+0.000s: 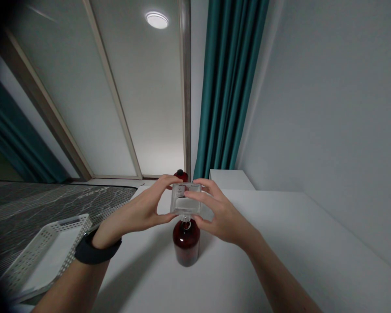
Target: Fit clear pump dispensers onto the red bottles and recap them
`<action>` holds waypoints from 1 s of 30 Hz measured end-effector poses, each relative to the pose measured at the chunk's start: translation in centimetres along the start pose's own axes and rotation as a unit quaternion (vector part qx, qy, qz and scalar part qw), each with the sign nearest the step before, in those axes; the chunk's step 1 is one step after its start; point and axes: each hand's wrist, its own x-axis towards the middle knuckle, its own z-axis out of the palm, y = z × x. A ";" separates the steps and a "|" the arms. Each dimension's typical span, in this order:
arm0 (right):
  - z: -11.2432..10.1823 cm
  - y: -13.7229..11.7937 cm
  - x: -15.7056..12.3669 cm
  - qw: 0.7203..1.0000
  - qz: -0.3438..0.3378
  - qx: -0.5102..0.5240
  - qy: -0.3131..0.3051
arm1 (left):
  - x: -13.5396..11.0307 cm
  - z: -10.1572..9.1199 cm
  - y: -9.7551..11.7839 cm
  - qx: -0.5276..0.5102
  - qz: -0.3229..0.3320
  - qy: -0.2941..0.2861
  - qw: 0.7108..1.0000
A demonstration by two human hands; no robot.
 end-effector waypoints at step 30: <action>0.2 0.2 -0.1 1.000 -0.019 -0.018 0.009 | 0.1 0.0 0.2 0.018 0.011 -0.003 1.000</action>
